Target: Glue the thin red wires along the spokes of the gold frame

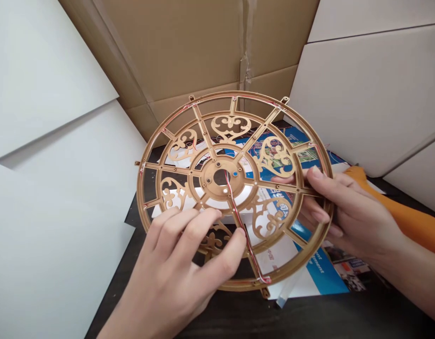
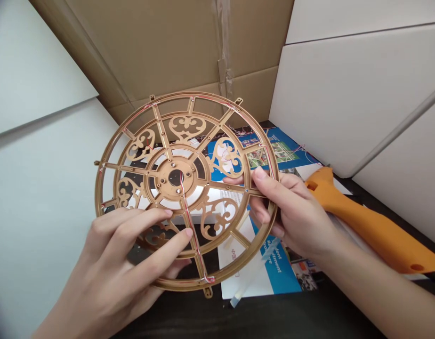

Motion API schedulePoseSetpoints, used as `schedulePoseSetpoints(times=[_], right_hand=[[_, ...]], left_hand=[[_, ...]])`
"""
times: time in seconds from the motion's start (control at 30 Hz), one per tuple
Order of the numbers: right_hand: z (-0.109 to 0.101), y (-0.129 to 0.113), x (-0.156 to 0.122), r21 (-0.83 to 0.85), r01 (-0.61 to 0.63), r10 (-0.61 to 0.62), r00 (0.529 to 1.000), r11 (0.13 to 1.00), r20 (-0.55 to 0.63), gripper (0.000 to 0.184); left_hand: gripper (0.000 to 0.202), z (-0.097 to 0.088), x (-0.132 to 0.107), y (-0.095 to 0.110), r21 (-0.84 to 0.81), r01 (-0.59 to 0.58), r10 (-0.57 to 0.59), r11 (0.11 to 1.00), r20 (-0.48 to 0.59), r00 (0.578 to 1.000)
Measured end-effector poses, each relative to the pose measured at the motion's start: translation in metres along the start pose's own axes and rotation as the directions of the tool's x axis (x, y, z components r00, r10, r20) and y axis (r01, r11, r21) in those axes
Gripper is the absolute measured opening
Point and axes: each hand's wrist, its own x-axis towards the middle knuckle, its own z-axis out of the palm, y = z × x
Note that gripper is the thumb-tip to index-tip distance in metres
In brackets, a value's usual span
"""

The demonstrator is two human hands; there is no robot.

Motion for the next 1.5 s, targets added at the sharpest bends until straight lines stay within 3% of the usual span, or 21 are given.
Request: schedulePoseSetpoints(times=[0.67,0.87,1.07,1.5], right_hand=[[0.0038,-0.0041,-0.0026,-0.001,-0.030,0.030,0.999,1.000,-0.011,0.062],[0.0046,-0.0051,-0.0014,0.019,-0.030,0.030,0.999,0.999,0.012,0.060],[0.0023,-0.0030,-0.0037,0.020,-0.044,0.044,0.999,0.999,-0.008,0.062],[0.0021,-0.0035,-0.0014,0.036,-0.083,0.083,0.997,0.996,-0.001,0.060]], left_hand=[[0.044,-0.0022,0.0010,0.0031,-0.006,0.008,-0.008,1.000,0.041,0.999],[0.050,-0.0038,-0.0002,0.0042,-0.035,0.075,-0.072,0.997,0.085,0.994],[0.037,-0.0045,0.0011,0.0077,-0.049,0.171,-0.164,0.984,0.124,0.979],[0.035,-0.0040,0.0008,0.0066,-0.078,0.143,-0.133,0.987,0.129,0.983]])
